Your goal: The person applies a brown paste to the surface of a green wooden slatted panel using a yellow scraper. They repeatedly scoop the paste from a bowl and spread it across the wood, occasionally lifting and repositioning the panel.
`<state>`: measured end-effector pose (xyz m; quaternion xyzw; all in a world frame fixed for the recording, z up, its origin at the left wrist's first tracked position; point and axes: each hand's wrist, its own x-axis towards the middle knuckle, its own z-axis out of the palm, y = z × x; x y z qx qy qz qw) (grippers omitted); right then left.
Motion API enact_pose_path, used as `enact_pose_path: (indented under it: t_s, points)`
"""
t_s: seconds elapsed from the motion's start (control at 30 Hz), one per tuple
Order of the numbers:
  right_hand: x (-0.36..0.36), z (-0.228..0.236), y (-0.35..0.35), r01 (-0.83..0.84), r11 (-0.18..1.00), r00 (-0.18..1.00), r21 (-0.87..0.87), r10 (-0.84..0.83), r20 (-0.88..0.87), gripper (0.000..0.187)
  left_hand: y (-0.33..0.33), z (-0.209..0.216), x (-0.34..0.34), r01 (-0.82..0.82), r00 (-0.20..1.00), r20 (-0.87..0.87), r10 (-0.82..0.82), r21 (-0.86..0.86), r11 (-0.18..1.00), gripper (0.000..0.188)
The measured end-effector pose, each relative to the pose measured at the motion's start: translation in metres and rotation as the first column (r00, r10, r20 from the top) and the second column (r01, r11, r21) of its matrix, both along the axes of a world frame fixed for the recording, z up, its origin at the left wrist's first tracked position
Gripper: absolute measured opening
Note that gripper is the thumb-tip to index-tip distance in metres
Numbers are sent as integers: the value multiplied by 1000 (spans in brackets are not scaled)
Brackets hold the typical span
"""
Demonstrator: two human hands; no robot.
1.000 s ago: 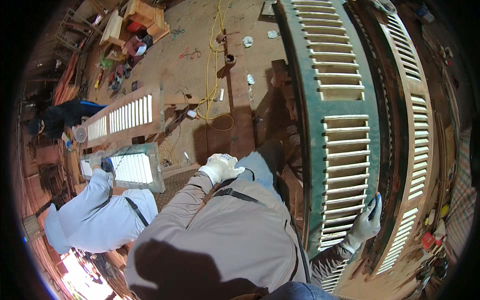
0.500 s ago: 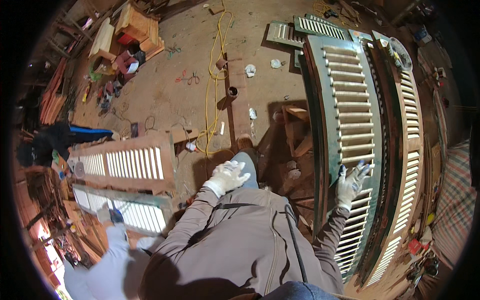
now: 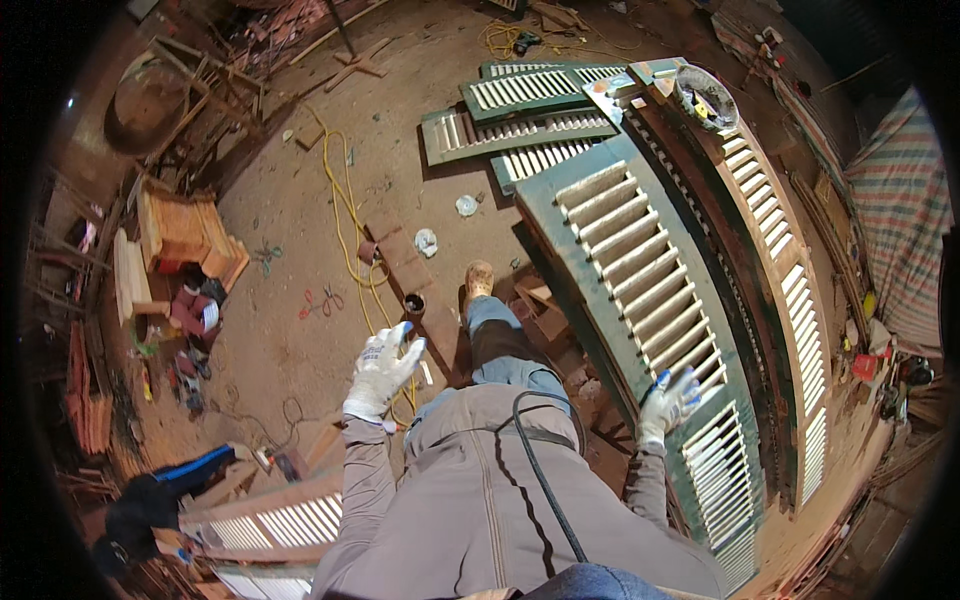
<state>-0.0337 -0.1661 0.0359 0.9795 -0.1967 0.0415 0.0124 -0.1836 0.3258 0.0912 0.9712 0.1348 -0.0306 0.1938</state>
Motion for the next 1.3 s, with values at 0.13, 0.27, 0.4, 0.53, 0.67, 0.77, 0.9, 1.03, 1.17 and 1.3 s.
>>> enact_pose_path:
  t_s: [0.13, 0.27, 0.4, 0.53, 0.67, 0.77, 0.9, 1.03, 1.17, 1.3]
  points:
    - [69, 42, 73, -95, 995, 925, 24, 80, 371, 59, 38, -31, 117, 284, 951, 138, -277, -40, 958, 34]
    - [214, 44, 166, -334, 814, 734, 475, -92, 673, 29, 75, -32, 243, 289, 916, -276, -291, -47, 956, 41]
    - [360, 50, 237, -405, 604, 747, 687, -215, 629, 26, 95, 1, 361, 395, 830, -368, -420, -146, 907, 49]
    - [481, 52, 265, -310, -86, 863, 947, -443, 242, 43, 125, -11, 432, 427, 855, -239, -460, -179, 886, 57]
    - [589, 4, 224, -157, -522, 841, 839, -516, -164, 59, 132, -34, 492, 519, 769, -359, -528, -131, 845, 58]
    - [643, -19, 241, -145, -641, 782, 754, -541, -309, 61, 154, -69, 511, 591, 619, -426, -660, -301, 748, 65]
    - [658, -38, 191, -174, -419, 693, 891, -695, -192, 38, 122, -65, 596, 678, 294, -449, -844, -524, 515, 70]
    - [639, -32, 204, -225, -306, 559, 925, -818, -135, 19, 98, -103, 680, 883, 361, 262, -895, -405, 237, 63]
    - [572, 11, 288, -216, -325, 630, 921, -767, -123, 17, 57, -19, 782, 63, 656, -31, -754, -994, 95, 82]
    - [493, 30, 343, -86, -300, 736, 950, -661, -143, 22, 38, -24, 834, -656, 538, -143, -830, -690, -306, 60]
